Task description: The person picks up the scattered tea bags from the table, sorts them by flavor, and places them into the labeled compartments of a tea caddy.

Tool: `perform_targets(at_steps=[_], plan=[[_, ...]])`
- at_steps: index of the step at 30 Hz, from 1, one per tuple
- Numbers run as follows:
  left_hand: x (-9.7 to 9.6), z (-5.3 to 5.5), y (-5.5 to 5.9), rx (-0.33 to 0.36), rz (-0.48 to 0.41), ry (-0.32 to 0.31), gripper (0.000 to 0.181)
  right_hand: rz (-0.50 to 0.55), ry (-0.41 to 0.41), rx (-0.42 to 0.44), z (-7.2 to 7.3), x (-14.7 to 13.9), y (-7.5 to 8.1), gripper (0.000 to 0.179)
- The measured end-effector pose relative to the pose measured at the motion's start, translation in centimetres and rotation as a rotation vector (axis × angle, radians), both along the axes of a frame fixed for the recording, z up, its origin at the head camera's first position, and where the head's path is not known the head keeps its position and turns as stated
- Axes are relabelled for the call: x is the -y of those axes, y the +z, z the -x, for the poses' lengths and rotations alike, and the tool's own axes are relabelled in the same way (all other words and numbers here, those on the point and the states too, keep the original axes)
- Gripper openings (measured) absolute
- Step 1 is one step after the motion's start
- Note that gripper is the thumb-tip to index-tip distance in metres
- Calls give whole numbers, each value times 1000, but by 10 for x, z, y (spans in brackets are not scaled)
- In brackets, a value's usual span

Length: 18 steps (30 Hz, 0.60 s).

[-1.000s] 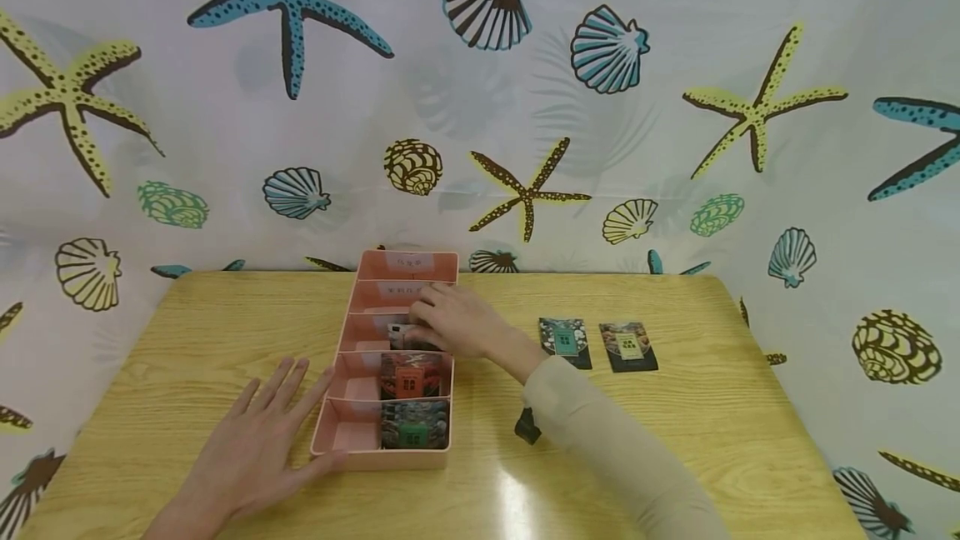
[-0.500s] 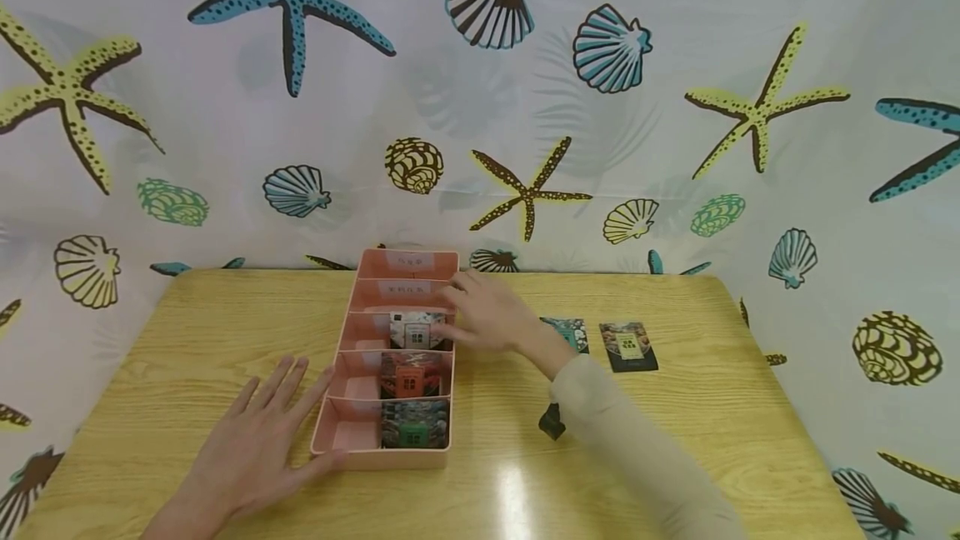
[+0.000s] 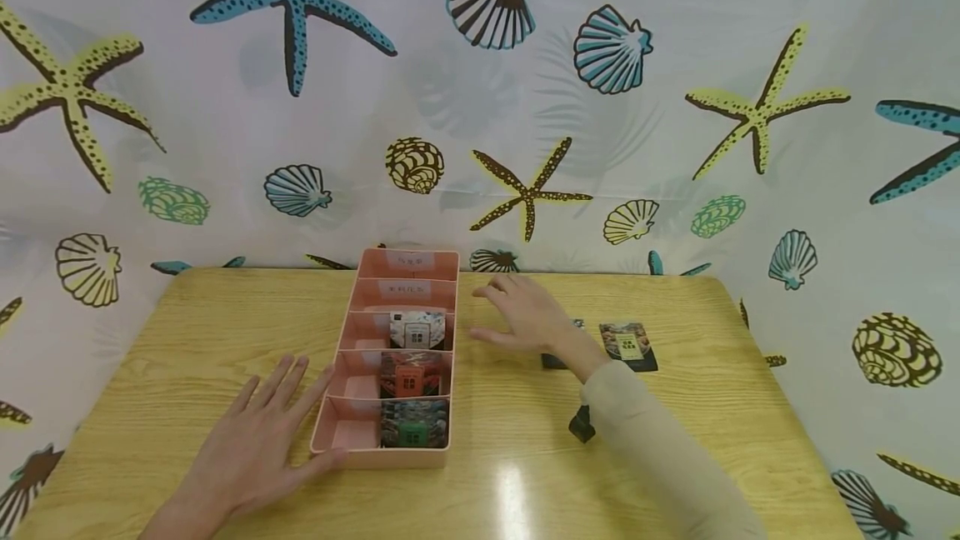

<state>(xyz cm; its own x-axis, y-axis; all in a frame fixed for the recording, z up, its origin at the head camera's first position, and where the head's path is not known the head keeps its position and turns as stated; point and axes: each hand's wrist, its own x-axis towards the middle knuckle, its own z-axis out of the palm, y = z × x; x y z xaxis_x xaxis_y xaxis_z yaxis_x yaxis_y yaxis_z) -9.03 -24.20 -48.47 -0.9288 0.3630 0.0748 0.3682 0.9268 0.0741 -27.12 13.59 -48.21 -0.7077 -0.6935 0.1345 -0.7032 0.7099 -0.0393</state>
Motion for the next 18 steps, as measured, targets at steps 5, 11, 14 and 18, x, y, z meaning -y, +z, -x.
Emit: perform_targets(at_steps=[5,11,14,18], plan=[[0,0,1,9,0,2,102,26,-33,42,-1,-15,-6,68],[0,0,1,17,4,3,101,21,-80,55,-1,-33,-17,69],[0,0,1,14,0,2,101,15,-99,61,-2,-40,-20,70],[0,0,1,-2,3,-2,101,8,-119,82,-4,-50,-23,71]])
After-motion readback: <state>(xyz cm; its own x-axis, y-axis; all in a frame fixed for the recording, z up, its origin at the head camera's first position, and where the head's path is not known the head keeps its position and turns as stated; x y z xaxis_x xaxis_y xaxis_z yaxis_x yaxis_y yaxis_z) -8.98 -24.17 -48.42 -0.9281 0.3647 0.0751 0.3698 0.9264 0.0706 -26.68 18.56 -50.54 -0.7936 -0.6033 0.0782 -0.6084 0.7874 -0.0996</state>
